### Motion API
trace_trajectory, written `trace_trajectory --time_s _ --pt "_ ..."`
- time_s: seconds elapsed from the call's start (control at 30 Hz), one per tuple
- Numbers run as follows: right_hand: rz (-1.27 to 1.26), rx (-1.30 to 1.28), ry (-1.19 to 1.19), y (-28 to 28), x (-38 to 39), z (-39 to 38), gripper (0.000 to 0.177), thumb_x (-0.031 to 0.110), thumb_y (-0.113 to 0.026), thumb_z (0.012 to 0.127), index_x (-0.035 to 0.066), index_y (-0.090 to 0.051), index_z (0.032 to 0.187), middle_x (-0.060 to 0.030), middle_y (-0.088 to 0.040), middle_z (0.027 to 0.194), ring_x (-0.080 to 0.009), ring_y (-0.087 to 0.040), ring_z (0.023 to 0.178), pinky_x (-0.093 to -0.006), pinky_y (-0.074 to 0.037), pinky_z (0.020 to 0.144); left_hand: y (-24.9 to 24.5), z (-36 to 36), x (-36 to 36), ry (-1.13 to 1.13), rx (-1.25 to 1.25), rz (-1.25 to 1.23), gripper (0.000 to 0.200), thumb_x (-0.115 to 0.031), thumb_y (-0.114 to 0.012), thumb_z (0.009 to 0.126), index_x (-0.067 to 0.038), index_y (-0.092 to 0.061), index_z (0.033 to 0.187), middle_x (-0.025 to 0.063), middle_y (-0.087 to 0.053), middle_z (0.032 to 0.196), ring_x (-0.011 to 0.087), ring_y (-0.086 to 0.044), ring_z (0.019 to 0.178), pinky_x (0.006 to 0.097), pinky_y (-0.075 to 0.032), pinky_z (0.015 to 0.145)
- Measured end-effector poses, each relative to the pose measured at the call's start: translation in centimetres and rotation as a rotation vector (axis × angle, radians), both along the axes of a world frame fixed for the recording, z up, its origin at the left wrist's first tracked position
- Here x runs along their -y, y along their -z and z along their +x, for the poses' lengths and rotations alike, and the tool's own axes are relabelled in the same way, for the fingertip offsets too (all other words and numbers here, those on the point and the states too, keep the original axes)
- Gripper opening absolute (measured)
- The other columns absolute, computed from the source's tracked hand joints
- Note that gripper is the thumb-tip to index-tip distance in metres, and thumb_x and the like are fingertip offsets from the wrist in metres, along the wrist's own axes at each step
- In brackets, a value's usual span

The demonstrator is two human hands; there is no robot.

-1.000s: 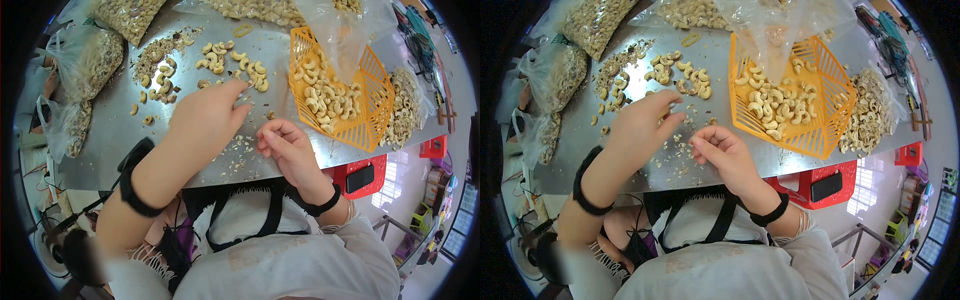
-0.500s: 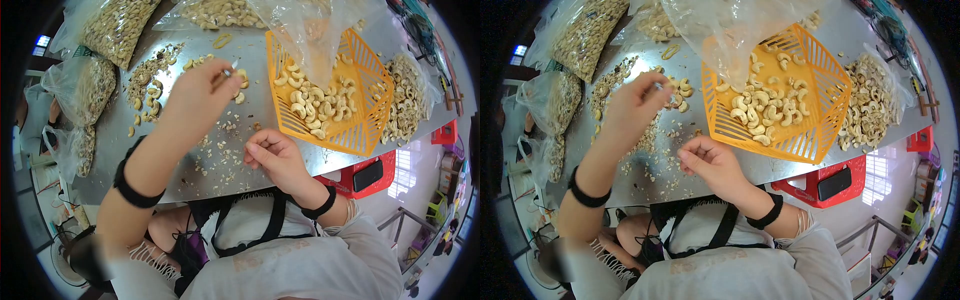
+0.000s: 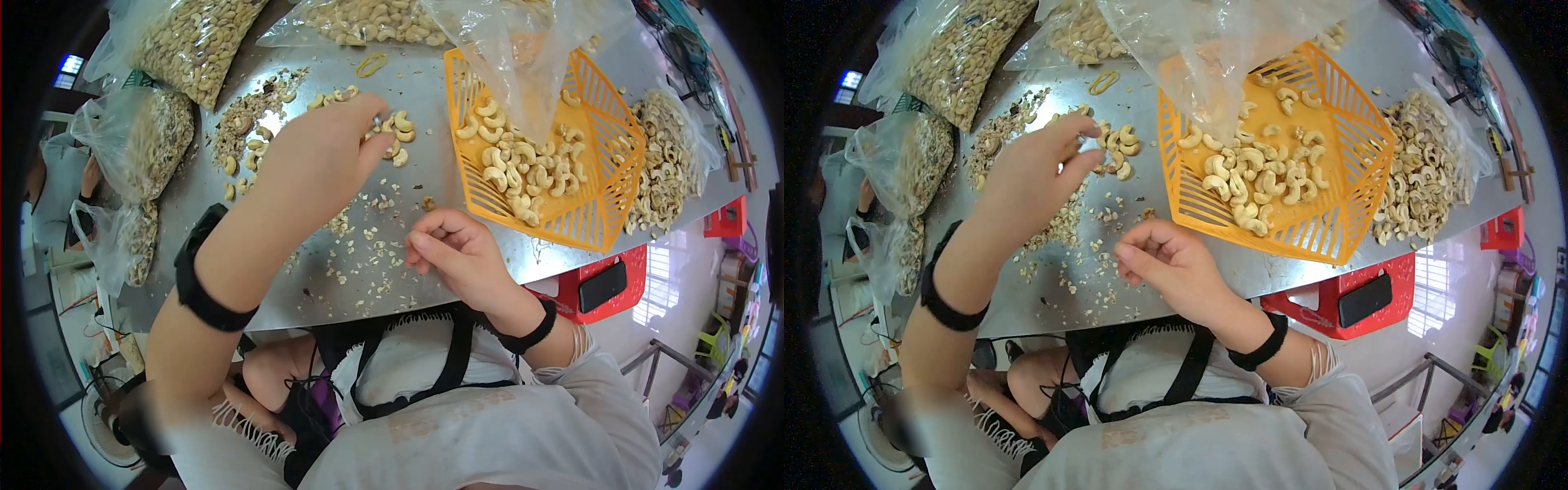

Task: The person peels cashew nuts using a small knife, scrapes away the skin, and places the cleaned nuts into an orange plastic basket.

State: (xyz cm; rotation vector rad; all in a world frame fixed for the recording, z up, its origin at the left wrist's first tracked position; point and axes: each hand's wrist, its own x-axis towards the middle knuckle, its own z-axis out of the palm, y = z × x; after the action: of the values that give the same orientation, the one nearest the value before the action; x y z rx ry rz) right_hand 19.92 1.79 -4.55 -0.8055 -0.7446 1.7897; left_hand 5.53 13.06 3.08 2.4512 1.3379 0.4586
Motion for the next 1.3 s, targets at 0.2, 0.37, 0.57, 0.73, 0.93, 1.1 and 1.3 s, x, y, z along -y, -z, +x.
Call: trace_trajectory --time_s 0.2,0.37,0.57,0.73,0.93,1.1,1.3 --pt "0.013 0.038 -0.028 -0.2 -0.1 0.1 0.01 0.012 -0.051 0.083 0.002 -0.051 0.085 -0.0034 -0.054 0.074 -0.0074 -0.051 0.064 -0.0194 -0.042 0.059 4.1 1.1 -2.1 0.016 0.005 0.041 0.027 -0.023 -0.056 0.075 -0.006 -0.054 0.097 0.013 -0.056 0.072 0.0265 -0.055 0.066 0.0339 -0.043 0.059" --pt "0.007 0.022 -0.006 -0.2 0.0 0.0 0.011 0.012 -0.051 0.083 0.002 -0.051 0.085 -0.0033 -0.054 0.074 -0.0074 -0.051 0.064 -0.0193 -0.042 0.059 5.2 1.8 -3.0 0.09 -0.077 0.052 0.024 -0.023 -0.056 0.074 -0.005 -0.055 0.091 0.0143 -0.055 0.074 0.0276 -0.054 0.07 0.0358 -0.042 0.06" --pt "-0.007 0.014 -0.014 -0.1 -0.2 0.0 0.01 0.012 -0.052 0.082 0.002 -0.051 0.084 -0.0032 -0.054 0.074 -0.0073 -0.051 0.064 -0.019 -0.042 0.059 2.9 -0.3 -1.9 0.009 0.19 -0.346 0.023 -0.025 -0.052 0.08 -0.002 -0.054 0.083 0.005 -0.048 0.06 0.0136 -0.048 0.055 0.0268 -0.039 0.049" --pt "0.006 0.083 -0.035 -0.6 -0.2 -0.3 0.01 0.011 -0.054 0.081 0.003 -0.051 0.085 -0.0022 -0.054 0.075 -0.0062 -0.05 0.065 -0.0187 -0.041 0.059 0.0 -1.9 1.5 -0.191 0.632 -1.008 0.024 -0.026 -0.047 0.084 -0.003 -0.052 0.084 -0.0023 -0.043 0.057 0.0037 -0.034 0.042 0.0176 -0.028 0.039" --pt "0.092 0.126 0.016 -1.9 -0.1 -1.2 0.025 0.007 -0.055 0.079 0.003 -0.047 0.102 -0.0023 -0.052 0.086 -0.0056 -0.047 0.075 -0.0189 -0.039 0.065 0.3 -3.1 5.6 -0.226 0.906 -1.309 0.022 -0.024 -0.044 0.086 -0.003 -0.05 0.086 -0.003 -0.04 0.054 0.0034 -0.031 0.04 0.0167 -0.025 0.037" --pt "0.196 0.173 0.068 -2.6 -0.1 -1.8 0.034 0.006 -0.055 0.079 0.002 -0.043 0.111 -0.003 -0.052 0.088 -0.0077 -0.048 0.079 -0.0214 -0.04 0.07 0.6 -3.6 7.6 -0.214 0.964 -1.369 0.022 -0.026 -0.046 0.085 -0.004 -0.051 0.085 -0.0043 -0.041 0.056 0.0024 -0.033 0.043 0.0157 -0.026 0.037" --pt "0.192 0.144 0.055 -3.0 0.2 -1.7 0.022 0.007 -0.055 0.08 0.002 -0.048 0.1 -0.0024 -0.053 0.088 -0.007 -0.049 0.08 -0.0216 -0.039 0.072 0.3 -3.7 8.5 -0.165 0.799 -1.111 0.018 -0.021 -0.049 0.084 -0.004 -0.051 0.086 -0.0053 -0.04 0.057 0.0016 -0.034 0.05 0.0165 -0.028 0.044"
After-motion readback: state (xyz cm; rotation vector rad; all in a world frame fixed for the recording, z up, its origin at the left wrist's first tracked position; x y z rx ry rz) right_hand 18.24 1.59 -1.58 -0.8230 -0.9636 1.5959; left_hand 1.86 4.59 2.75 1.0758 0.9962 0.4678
